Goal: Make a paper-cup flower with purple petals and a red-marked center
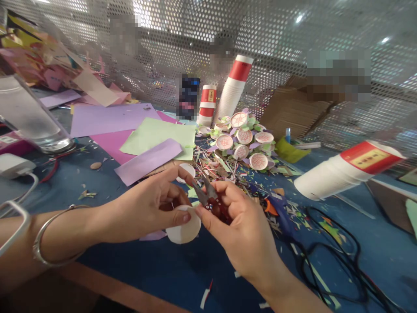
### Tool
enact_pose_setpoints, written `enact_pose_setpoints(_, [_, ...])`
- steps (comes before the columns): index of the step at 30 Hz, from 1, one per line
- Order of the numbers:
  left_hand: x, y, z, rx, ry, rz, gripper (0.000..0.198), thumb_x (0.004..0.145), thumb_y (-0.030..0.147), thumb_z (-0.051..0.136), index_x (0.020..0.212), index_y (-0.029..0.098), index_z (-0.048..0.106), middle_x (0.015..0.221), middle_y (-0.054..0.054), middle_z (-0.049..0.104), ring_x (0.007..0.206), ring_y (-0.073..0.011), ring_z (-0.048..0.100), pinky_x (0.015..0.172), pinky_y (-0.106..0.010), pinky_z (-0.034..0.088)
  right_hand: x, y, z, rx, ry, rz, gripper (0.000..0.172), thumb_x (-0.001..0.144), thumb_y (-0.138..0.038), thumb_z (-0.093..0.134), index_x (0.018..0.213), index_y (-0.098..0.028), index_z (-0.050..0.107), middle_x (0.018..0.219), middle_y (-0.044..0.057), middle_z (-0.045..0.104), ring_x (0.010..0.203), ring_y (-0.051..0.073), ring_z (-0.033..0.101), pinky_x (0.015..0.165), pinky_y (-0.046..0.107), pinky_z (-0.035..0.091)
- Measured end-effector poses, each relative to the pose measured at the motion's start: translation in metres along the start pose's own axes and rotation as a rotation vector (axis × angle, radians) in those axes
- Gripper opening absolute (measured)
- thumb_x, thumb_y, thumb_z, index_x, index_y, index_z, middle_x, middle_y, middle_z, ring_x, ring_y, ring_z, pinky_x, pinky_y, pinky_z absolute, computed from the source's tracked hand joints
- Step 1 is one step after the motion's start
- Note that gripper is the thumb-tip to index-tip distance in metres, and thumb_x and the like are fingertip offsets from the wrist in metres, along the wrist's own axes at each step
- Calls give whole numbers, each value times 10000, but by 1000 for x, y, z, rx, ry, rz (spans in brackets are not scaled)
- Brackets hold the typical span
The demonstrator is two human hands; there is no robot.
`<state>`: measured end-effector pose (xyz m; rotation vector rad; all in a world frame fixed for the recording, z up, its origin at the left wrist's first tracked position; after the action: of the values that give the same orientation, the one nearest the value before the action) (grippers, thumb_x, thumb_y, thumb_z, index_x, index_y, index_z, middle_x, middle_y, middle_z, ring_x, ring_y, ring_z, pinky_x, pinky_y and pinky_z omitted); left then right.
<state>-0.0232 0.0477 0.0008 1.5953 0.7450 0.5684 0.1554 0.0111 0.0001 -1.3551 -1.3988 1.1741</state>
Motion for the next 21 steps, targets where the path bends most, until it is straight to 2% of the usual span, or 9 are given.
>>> enact_pose_setpoints(2, [0,0,1,28,21,38,339,895,253,658,1140,225,426,793,13,658,690,-141,629,595,-258,432,1,-1,-1,7,-1,38,343,760,-322,872,1026,-232,675,686,-31,663,513,100,551,421,190,412])
enact_pose_setpoints(4, [0,1,2,44,28,85,309,890,203,641,1112,227,426,798,17,644,723,-143,636,624,-267,444,2,-2,-1,37,-2,72,369,748,-352,881,1025,-224,673,673,-40,630,455,67,440,378,187,314])
enact_pose_setpoints(9, [-2,4,2,45,16,226,246,889,121,592,1033,227,424,802,31,589,717,-111,590,649,-250,460,-1,-6,0,140,-11,123,415,746,-423,875,1028,-205,663,590,-75,518,432,52,369,367,182,268])
enact_pose_setpoints(12, [-4,7,2,74,4,301,237,877,101,593,1014,220,440,882,1,608,766,-115,611,668,-245,470,-3,-8,1,181,-50,136,399,732,-401,887,991,-199,660,604,-78,518,422,39,352,354,174,254])
enact_pose_setpoints(14, [-4,8,0,119,12,279,252,883,148,632,1056,215,462,900,-4,630,758,-115,601,670,-247,463,-3,-7,-1,180,-61,139,394,750,-399,876,1012,-198,661,623,-77,527,429,34,354,360,168,263])
enact_pose_setpoints(17, [-3,7,-4,203,10,134,274,905,312,685,1100,207,523,827,14,647,694,-112,569,635,-241,438,0,-3,-2,146,-130,126,338,801,-380,843,1015,-201,653,642,-73,537,441,33,369,367,160,273])
enact_pose_setpoints(21, [-3,8,-7,327,-59,-6,210,927,389,649,891,183,637,730,22,603,612,-90,516,568,-218,398,2,4,-4,102,-158,118,281,838,-368,811,995,-207,643,666,-72,537,444,31,379,370,158,272])
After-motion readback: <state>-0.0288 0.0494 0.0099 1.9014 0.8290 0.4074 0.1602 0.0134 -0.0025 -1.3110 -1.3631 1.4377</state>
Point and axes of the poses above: each hand's wrist, its own x-axis towards the middle knuckle, its own z-axis out of the palm, y = z × x, the point moved 3 cm from there along x, towards the middle knuckle
